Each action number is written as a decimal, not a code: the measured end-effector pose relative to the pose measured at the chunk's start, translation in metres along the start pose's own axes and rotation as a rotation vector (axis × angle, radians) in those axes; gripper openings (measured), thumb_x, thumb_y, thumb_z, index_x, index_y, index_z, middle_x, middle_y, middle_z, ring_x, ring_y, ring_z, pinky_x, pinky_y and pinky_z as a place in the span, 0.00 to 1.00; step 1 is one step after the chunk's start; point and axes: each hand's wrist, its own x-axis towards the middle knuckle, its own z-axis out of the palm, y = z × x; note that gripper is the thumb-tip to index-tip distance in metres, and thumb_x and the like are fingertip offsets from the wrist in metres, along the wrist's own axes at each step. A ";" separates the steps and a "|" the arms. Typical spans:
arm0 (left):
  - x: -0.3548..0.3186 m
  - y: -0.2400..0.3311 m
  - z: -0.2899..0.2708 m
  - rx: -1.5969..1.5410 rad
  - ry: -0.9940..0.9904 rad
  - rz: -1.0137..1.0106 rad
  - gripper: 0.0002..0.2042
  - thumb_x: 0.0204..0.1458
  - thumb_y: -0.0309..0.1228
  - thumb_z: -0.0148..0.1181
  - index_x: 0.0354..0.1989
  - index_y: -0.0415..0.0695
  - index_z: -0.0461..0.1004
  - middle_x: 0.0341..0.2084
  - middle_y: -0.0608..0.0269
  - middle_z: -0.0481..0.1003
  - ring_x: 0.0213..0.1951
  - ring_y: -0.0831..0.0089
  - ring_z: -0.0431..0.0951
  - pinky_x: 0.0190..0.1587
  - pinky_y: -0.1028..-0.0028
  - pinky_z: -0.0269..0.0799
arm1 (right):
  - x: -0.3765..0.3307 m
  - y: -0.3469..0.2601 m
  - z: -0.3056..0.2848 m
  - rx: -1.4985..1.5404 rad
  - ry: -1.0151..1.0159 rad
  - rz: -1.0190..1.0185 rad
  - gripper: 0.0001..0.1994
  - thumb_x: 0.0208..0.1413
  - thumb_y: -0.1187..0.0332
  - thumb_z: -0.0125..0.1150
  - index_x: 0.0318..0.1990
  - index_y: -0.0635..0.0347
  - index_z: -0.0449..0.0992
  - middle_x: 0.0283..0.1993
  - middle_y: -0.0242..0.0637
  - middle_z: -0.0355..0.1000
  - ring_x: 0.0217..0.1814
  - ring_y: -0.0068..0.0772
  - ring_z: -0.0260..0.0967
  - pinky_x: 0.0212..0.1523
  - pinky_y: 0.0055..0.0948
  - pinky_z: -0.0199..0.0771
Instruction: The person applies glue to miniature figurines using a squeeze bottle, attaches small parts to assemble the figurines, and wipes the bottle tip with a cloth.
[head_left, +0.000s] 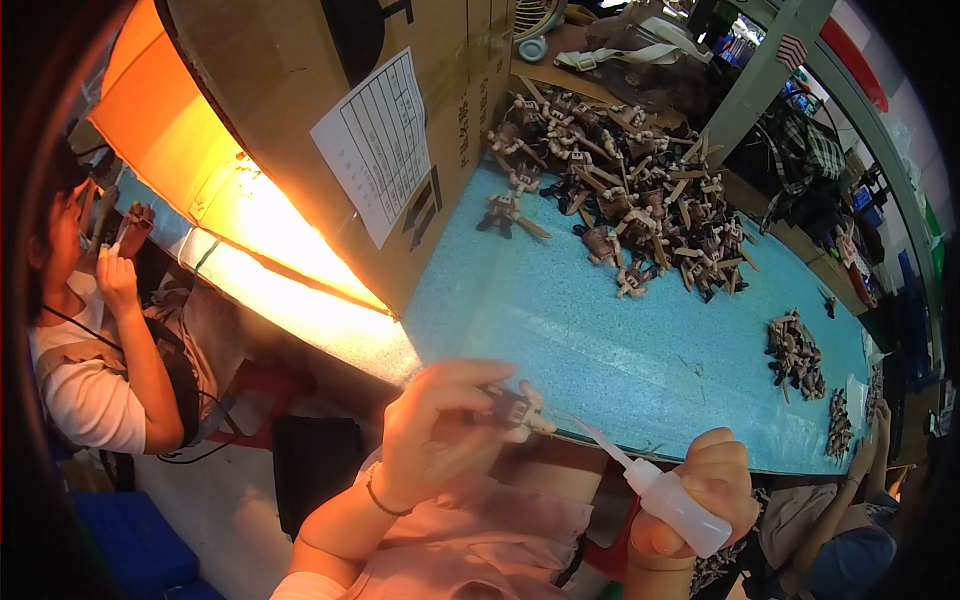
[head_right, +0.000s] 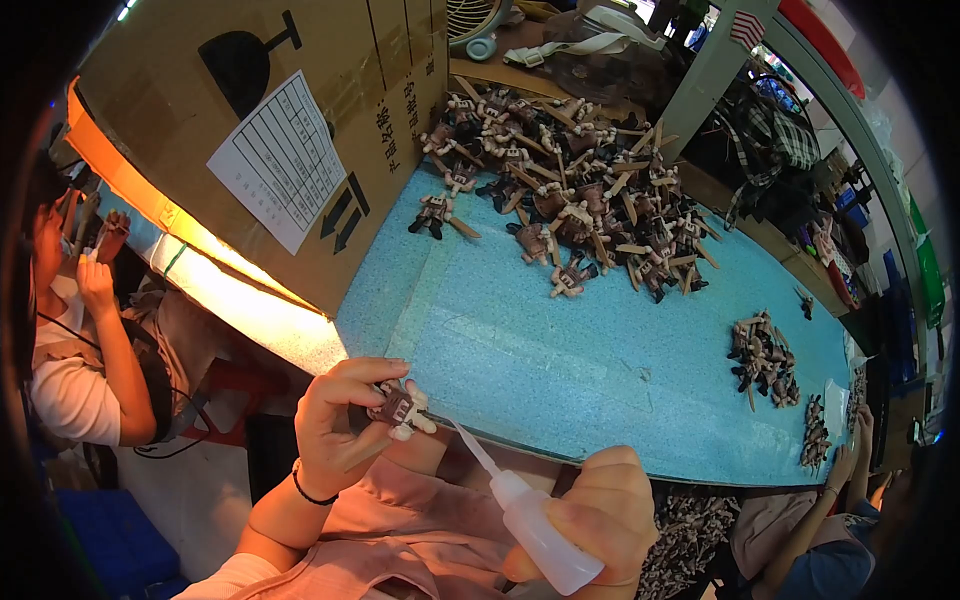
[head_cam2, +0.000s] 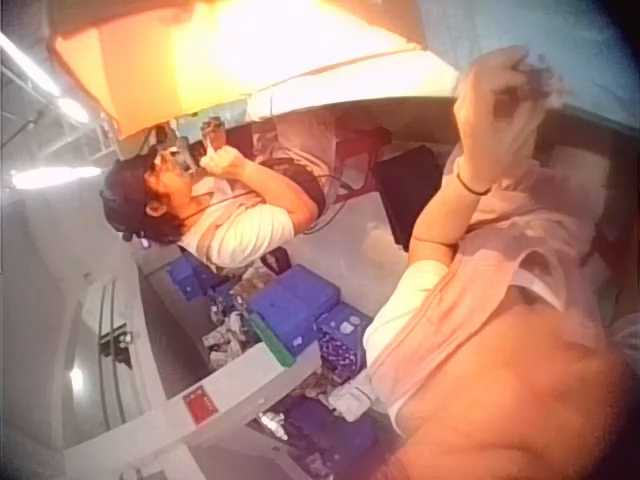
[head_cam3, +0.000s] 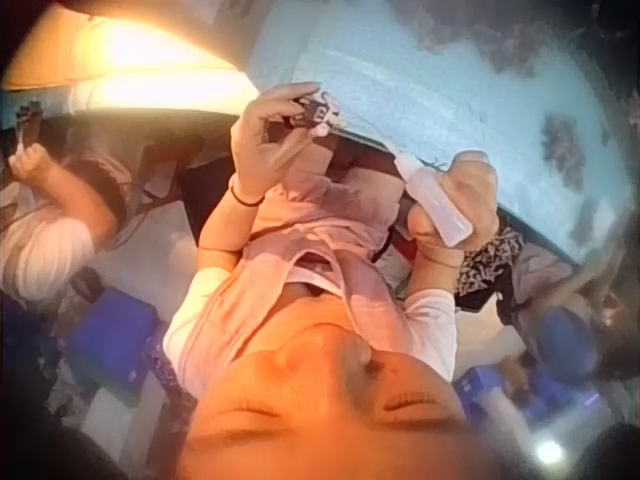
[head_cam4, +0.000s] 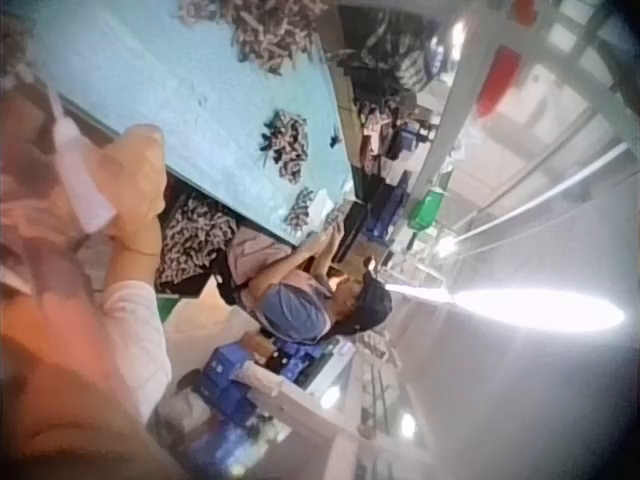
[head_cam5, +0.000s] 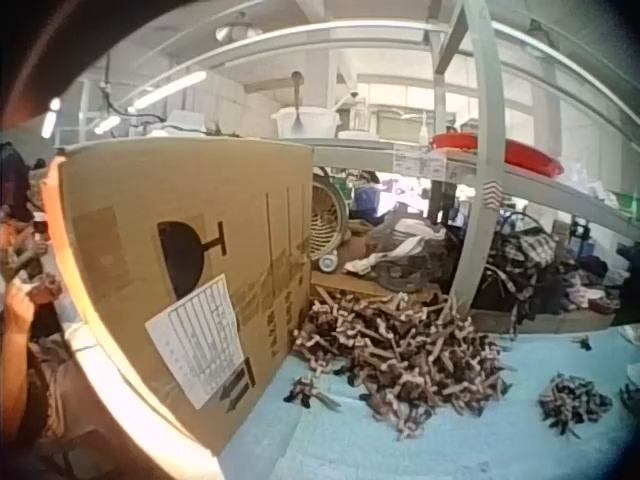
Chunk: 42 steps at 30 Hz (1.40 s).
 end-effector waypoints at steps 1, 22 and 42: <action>0.000 0.000 0.000 0.010 0.004 0.002 0.18 0.38 0.08 0.55 0.36 0.39 0.62 0.46 0.43 0.69 0.43 0.64 0.75 0.45 0.70 0.71 | -0.001 0.002 -0.003 0.003 -0.022 -0.004 0.28 0.46 0.40 0.58 0.34 0.58 0.63 0.21 0.29 0.57 0.22 0.26 0.52 0.23 0.26 0.50; -0.028 0.003 -0.015 -0.121 0.153 -0.133 0.18 0.45 0.13 0.57 0.42 0.39 0.59 0.45 0.44 0.71 0.41 0.72 0.74 0.45 0.76 0.69 | 0.009 0.122 0.004 0.293 -0.104 0.911 0.16 0.53 0.71 0.58 0.47 0.63 0.64 0.39 0.33 0.67 0.44 0.22 0.63 0.48 0.22 0.61; -0.079 0.034 -0.109 -0.155 0.723 -0.043 0.13 0.54 0.29 0.55 0.44 0.38 0.62 0.40 0.49 0.73 0.39 0.64 0.77 0.41 0.70 0.73 | 0.028 -0.032 0.309 -0.549 -0.653 -0.457 0.02 0.45 0.70 0.51 0.27 0.55 0.68 0.28 0.34 0.65 0.31 0.30 0.65 0.30 0.29 0.63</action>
